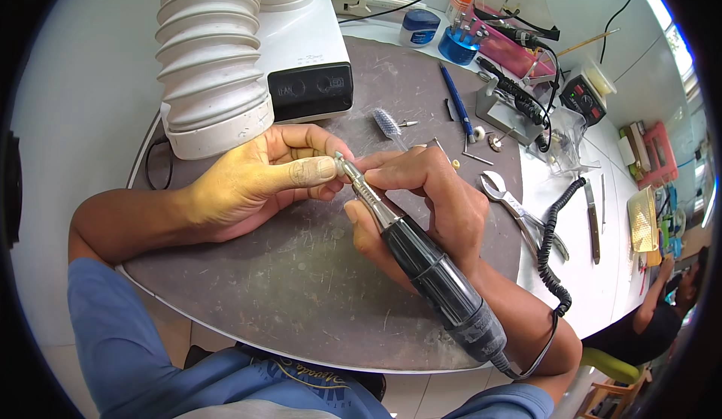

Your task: The person uses a rotary tool to polish dental crowns on a workbench, picking up different crowns from a small tray and smoothing their surfaces before setting them back down.

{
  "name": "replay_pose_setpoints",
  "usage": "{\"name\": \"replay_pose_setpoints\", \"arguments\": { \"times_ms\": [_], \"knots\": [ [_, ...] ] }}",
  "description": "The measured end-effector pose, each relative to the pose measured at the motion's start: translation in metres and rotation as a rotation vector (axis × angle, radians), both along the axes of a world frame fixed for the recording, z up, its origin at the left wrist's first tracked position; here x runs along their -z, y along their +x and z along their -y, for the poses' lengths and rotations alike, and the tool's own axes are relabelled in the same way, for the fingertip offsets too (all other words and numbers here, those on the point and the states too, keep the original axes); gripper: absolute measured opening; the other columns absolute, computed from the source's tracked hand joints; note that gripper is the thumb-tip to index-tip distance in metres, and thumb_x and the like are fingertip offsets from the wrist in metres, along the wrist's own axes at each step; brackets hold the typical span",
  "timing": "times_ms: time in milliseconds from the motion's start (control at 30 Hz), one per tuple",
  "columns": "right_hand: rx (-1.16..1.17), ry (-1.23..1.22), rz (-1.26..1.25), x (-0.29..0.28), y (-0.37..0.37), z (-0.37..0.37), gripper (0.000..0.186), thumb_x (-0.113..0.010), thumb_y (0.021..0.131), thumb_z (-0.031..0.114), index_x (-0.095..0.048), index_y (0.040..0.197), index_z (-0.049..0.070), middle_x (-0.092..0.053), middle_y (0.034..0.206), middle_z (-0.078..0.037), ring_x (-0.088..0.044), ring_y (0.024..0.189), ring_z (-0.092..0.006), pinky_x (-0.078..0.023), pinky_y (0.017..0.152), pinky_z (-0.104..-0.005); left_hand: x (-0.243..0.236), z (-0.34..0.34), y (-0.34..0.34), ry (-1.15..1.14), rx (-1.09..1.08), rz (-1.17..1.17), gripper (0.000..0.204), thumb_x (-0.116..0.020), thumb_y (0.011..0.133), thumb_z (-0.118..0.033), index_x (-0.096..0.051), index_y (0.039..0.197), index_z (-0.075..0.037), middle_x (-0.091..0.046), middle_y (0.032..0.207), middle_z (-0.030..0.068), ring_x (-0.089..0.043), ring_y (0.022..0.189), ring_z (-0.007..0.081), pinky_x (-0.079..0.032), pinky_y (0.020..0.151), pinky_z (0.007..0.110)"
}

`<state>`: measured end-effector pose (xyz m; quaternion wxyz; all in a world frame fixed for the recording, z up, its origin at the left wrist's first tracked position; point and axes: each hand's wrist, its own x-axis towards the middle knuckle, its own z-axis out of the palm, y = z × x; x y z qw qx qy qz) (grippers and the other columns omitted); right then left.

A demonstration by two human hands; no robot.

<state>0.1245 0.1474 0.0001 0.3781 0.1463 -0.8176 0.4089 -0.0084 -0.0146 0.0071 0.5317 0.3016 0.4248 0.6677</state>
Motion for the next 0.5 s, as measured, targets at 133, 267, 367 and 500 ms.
{"name": "replay_pose_setpoints", "arguments": {
  "times_ms": [133,267,367,500],
  "knots": [
    [0.003,0.011,0.018,-0.0028,0.0009,-0.0004,0.029,-0.074,0.069,-0.001,-0.054,0.091,-0.004,-0.064,0.081,-0.015,-0.07,0.082,-0.0251,-0.055,0.073,-0.0302,-0.0013,0.0,0.0004,-0.018,-0.017,-0.005,0.024,-0.061,0.093,-0.017,-0.057,0.112,-0.002,-0.059,0.1,0.0042,-0.051,0.09,0.0118,-0.043,0.086,0.027],
    [0.003,-0.009,0.032,-0.0029,0.0017,-0.0004,0.029,-0.073,0.069,-0.001,-0.054,0.091,-0.004,-0.064,0.082,-0.016,-0.07,0.083,-0.0253,-0.055,0.073,-0.0302,0.001,0.0001,-0.0025,0.007,0.019,-0.006,0.024,-0.061,0.093,-0.017,-0.057,0.112,-0.002,-0.059,0.101,0.0043,-0.051,0.091,0.0114,-0.044,0.086,0.027],
    [0.001,0.023,0.019,-0.0024,0.0016,-0.0009,0.029,-0.073,0.07,-0.001,-0.054,0.091,-0.004,-0.064,0.083,-0.017,-0.07,0.083,-0.0254,-0.055,0.073,-0.0302,0.0008,-0.0006,-0.0023,0.003,0.007,0.0,0.023,-0.061,0.093,-0.016,-0.058,0.111,-0.003,-0.059,0.102,0.0042,-0.051,0.092,0.0109,-0.044,0.087,0.026],
    [0.025,-0.029,0.047,-0.0028,0.0053,0.0014,0.03,-0.073,0.07,0.0,-0.054,0.093,-0.004,-0.064,0.084,-0.017,-0.069,0.085,-0.0257,-0.056,0.074,-0.0307,-0.0006,0.0004,-0.0007,0.0,0.012,0.007,0.022,-0.06,0.093,-0.016,-0.058,0.112,-0.004,-0.059,0.104,0.0037,-0.052,0.093,0.0108,-0.044,0.087,0.027]
  ]
}}
